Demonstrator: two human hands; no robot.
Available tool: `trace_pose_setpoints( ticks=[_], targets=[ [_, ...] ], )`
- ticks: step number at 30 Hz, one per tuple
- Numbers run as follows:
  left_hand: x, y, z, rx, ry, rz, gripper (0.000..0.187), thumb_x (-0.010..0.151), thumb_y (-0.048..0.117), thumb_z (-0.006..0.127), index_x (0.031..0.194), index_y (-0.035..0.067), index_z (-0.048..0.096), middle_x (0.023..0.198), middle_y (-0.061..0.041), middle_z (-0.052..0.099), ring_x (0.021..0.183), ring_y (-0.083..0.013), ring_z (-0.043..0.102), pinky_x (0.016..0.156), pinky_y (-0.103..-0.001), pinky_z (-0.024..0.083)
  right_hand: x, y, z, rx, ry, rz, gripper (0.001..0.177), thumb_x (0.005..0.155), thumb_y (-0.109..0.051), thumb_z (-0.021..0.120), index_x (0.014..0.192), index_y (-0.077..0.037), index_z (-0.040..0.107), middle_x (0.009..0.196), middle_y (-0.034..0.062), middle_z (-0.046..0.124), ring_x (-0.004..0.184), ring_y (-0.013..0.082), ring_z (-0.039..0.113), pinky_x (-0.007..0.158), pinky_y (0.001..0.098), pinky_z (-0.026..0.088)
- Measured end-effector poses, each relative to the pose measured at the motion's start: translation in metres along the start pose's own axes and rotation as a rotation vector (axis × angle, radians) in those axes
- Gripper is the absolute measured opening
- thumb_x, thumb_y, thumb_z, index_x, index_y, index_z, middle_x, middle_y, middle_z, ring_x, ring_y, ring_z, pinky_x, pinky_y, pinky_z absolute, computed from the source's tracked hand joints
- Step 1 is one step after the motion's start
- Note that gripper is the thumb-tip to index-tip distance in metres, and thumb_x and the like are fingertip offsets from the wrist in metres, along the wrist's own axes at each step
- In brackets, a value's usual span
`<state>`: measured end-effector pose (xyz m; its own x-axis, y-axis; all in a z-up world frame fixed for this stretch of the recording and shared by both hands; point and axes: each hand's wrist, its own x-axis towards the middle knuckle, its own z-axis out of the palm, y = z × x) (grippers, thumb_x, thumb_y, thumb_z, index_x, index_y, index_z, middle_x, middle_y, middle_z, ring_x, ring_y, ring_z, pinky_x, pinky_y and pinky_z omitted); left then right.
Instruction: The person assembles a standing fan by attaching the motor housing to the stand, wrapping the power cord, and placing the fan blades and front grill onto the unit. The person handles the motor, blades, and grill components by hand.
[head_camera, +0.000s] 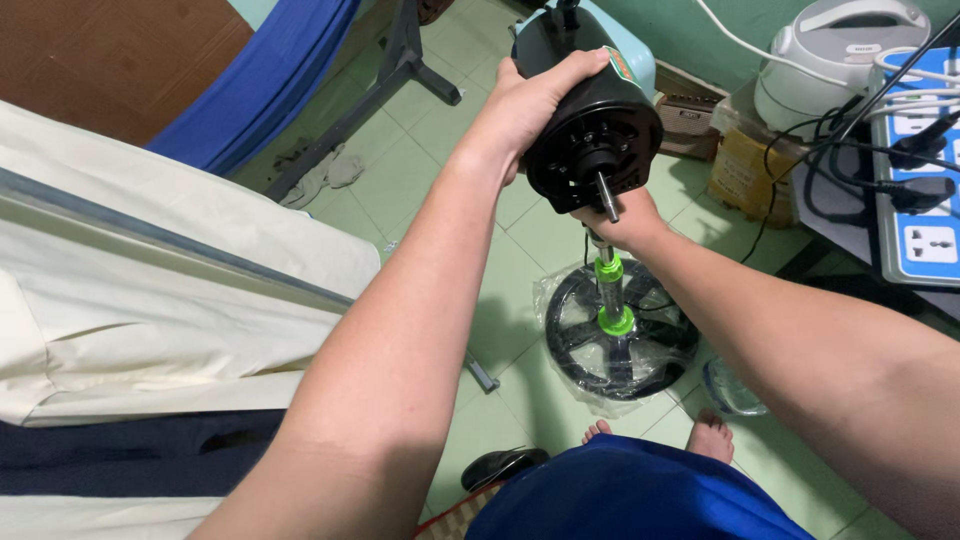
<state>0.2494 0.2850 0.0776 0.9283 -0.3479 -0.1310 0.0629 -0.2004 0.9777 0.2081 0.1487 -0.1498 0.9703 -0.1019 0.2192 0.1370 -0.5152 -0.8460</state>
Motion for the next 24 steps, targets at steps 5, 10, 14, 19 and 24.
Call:
trace_pose_setpoints(
  ticks=[5,10,14,19,24],
  targets=[
    [-0.009,0.008,-0.012,0.159,-0.049,-0.029,0.116,0.055,0.063,0.077,0.145,0.003,0.035,0.123,-0.021,0.066,0.104,-0.0298,0.074,0.078,-0.048,0.064,-0.006,-0.008,0.003,0.003,-0.013,0.134,0.04,0.075,-0.031,0.083,0.106,-0.01,0.069,0.088,0.0073,0.073,0.084,0.0245,0.072,0.076,0.0385,0.057],
    [-0.009,0.027,-0.028,0.352,-0.06,-0.176,0.116,0.055,0.061,0.078,0.145,0.001,0.034,0.124,-0.022,0.065,0.107,-0.0342,0.072,0.079,-0.06,0.063,-0.029,-0.049,0.014,-0.031,0.241,0.152,0.054,0.077,-0.037,0.087,0.118,-0.008,0.065,0.11,0.0181,0.069,0.102,0.0388,0.065,0.083,0.0463,0.053],
    [0.004,0.024,-0.01,0.68,0.086,-0.057,0.135,0.06,0.062,0.091,0.145,-0.014,0.02,0.126,-0.03,0.057,0.11,-0.0352,0.065,0.089,-0.046,0.057,-0.045,-0.079,0.028,-0.098,0.254,0.325,0.067,0.069,-0.038,0.087,0.119,-0.006,0.056,0.115,0.0201,0.062,0.109,0.0427,0.06,0.09,0.0507,0.051],
    [-0.018,0.024,0.002,0.568,0.005,0.025,0.112,0.053,0.041,0.087,0.137,-0.012,0.035,0.115,-0.022,0.071,0.099,-0.0263,0.076,0.083,-0.034,0.063,-0.06,-0.087,0.022,-0.147,0.232,0.304,0.059,0.076,-0.036,0.084,0.121,-0.009,0.058,0.117,0.0199,0.059,0.111,0.043,0.057,0.095,0.0523,0.049],
    [-0.034,0.026,0.007,0.533,-0.081,0.101,0.105,0.058,0.038,0.088,0.14,-0.006,0.039,0.117,-0.019,0.07,0.101,-0.0259,0.074,0.086,-0.035,0.06,-0.07,-0.088,0.014,-0.042,0.233,0.288,0.059,0.074,-0.035,0.084,0.12,-0.01,0.057,0.116,0.0189,0.059,0.111,0.0434,0.056,0.093,0.0528,0.048]
  ],
)
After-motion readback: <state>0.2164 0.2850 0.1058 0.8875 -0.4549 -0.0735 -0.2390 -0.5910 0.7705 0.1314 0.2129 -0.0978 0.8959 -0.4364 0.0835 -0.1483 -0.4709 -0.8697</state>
